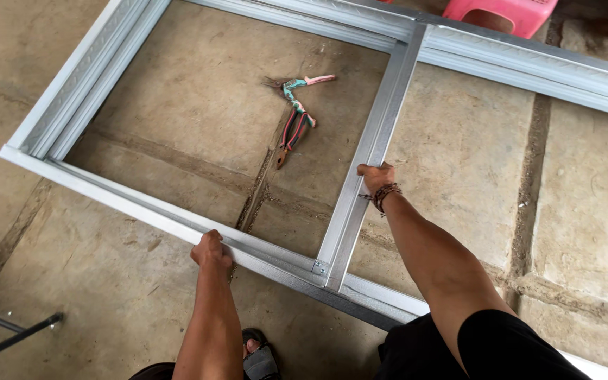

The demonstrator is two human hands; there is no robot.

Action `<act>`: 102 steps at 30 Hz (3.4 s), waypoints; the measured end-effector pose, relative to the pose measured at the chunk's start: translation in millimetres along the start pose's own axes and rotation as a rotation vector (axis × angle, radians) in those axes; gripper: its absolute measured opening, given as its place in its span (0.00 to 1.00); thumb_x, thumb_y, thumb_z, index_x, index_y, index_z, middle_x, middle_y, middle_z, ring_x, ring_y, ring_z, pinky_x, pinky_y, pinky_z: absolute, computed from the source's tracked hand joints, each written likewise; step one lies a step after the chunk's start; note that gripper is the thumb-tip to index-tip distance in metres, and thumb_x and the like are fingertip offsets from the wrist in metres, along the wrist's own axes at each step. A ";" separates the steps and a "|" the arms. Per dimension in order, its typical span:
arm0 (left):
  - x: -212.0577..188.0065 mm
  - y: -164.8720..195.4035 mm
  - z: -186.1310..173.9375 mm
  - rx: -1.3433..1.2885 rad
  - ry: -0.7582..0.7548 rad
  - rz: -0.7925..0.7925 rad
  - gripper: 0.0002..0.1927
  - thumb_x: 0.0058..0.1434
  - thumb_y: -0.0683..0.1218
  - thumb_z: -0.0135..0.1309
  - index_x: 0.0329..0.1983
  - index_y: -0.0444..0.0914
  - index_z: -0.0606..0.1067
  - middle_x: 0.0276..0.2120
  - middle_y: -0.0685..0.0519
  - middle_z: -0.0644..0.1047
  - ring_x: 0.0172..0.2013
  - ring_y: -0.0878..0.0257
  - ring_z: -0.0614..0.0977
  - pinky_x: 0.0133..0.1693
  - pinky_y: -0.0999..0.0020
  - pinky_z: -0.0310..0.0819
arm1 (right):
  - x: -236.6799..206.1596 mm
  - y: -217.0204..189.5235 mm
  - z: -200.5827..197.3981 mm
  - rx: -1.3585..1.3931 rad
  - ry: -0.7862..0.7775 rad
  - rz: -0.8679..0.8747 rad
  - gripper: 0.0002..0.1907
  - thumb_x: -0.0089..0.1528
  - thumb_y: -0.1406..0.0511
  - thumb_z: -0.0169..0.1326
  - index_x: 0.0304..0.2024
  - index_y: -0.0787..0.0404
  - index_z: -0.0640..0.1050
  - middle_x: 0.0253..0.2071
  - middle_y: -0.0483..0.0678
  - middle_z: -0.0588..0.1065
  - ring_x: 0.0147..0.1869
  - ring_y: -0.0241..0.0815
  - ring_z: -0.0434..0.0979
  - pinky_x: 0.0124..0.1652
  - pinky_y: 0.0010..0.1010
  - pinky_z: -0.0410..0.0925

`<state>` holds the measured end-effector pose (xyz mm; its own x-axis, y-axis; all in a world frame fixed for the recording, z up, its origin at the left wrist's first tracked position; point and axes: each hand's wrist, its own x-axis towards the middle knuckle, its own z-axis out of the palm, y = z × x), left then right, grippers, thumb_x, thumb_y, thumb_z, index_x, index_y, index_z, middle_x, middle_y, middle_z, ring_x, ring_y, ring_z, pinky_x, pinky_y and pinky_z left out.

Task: The person assembles a rectangular metal frame on a concrete floor using a corded drill and screws. They position metal bars, align corners, and fasten joints with a drill, occasionally using a hammer to adjust pieces.

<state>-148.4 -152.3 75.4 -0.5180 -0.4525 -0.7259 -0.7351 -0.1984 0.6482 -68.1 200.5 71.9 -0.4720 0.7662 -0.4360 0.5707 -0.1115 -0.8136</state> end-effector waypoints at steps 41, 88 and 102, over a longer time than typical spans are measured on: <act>24.0 16.5 -5.1 -0.013 -0.049 0.026 0.12 0.53 0.38 0.58 0.38 0.29 0.71 0.33 0.47 0.70 0.27 0.57 0.67 0.23 0.55 0.54 | -4.5 -15.5 20.6 -0.058 -0.014 0.066 0.23 0.47 0.60 0.64 0.36 0.71 0.74 0.34 0.57 0.76 0.35 0.52 0.71 0.34 0.50 0.67; 17.9 12.8 1.3 -0.223 -0.171 0.021 0.29 0.52 0.37 0.60 0.56 0.24 0.65 0.48 0.37 0.74 0.44 0.47 0.81 0.46 0.56 0.79 | -12.5 -23.6 23.9 -0.255 -0.012 -0.058 0.28 0.47 0.56 0.65 0.36 0.73 0.73 0.32 0.56 0.77 0.32 0.50 0.76 0.37 0.40 0.73; 25.6 -0.3 -13.3 -0.436 -0.341 0.046 0.33 0.51 0.49 0.62 0.60 0.36 0.67 0.57 0.43 0.70 0.56 0.47 0.72 0.59 0.49 0.66 | -25.0 -26.7 17.9 -0.127 -0.190 0.018 0.36 0.57 0.51 0.64 0.50 0.77 0.72 0.44 0.61 0.77 0.40 0.50 0.82 0.39 0.43 0.79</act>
<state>-155.7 -175.4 59.7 -0.7105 -0.1764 -0.6813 -0.4970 -0.5596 0.6632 -83.6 173.0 97.7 -0.5721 0.6309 -0.5241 0.6544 -0.0341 -0.7554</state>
